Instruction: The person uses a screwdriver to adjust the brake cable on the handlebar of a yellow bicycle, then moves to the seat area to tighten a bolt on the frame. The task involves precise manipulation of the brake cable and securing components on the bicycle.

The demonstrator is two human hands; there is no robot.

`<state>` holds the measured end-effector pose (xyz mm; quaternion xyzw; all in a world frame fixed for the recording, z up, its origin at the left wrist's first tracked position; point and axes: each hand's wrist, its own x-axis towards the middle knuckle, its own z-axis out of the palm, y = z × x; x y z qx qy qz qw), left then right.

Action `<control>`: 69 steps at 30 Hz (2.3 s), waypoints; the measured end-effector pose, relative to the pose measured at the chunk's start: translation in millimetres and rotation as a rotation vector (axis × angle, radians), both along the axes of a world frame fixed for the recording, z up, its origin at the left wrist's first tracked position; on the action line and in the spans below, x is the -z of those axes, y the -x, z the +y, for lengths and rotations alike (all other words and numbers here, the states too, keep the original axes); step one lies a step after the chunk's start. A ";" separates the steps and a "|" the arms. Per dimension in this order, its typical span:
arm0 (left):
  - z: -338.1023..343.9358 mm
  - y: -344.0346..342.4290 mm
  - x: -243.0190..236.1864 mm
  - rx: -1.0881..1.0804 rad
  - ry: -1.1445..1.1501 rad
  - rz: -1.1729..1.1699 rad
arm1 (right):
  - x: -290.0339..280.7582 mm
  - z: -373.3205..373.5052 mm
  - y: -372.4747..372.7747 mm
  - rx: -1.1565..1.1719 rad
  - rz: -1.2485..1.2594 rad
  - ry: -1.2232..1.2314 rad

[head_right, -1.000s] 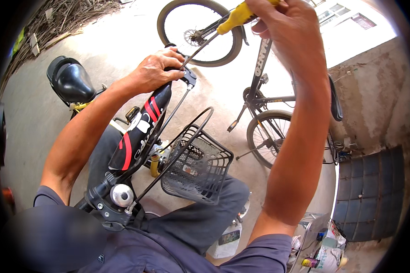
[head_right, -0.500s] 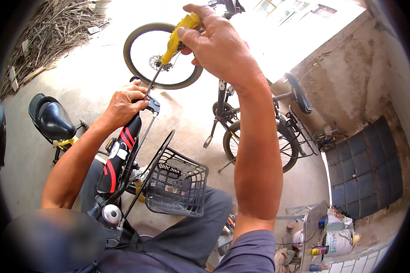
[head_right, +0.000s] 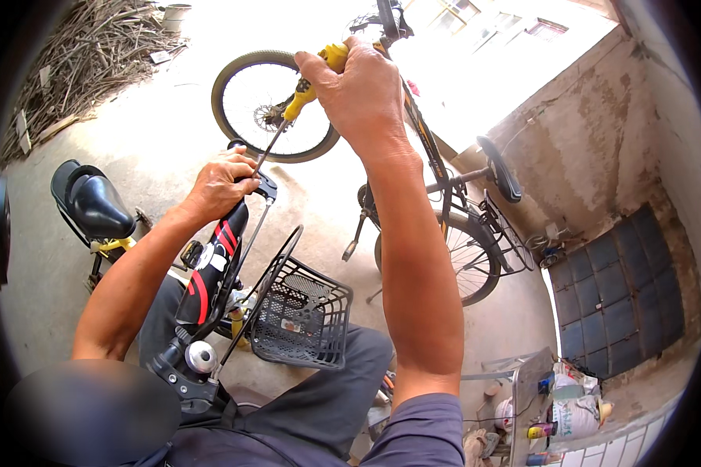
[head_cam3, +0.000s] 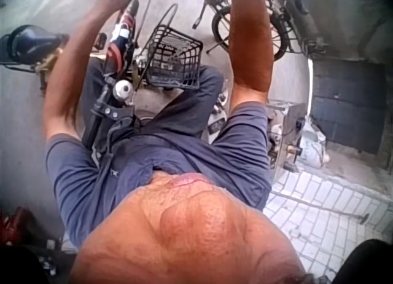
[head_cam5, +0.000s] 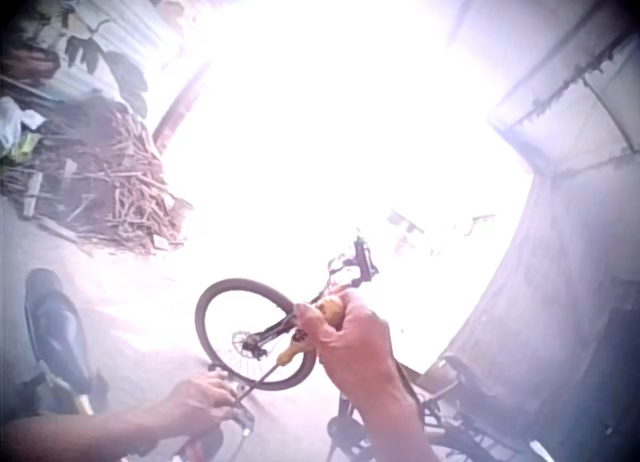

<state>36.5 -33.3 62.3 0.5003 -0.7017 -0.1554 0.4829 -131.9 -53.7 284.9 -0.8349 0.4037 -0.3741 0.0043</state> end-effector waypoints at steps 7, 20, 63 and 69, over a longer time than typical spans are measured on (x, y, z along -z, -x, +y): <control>-2.4 0.3 2.8 -0.033 0.041 -0.060 | -11.9 23.3 5.2 -0.229 -0.026 -0.158; 0.9 -0.5 -2.8 -0.025 -0.020 -0.100 | 1.4 8.9 3.4 -0.102 -0.067 0.041; 0.6 0.9 -1.3 -0.047 0.006 -0.131 | 4.4 25.8 3.6 -0.094 -0.168 -0.021; -0.3 1.4 1.1 -0.044 -0.022 -0.127 | 6.7 21.6 7.8 -0.023 -0.035 0.050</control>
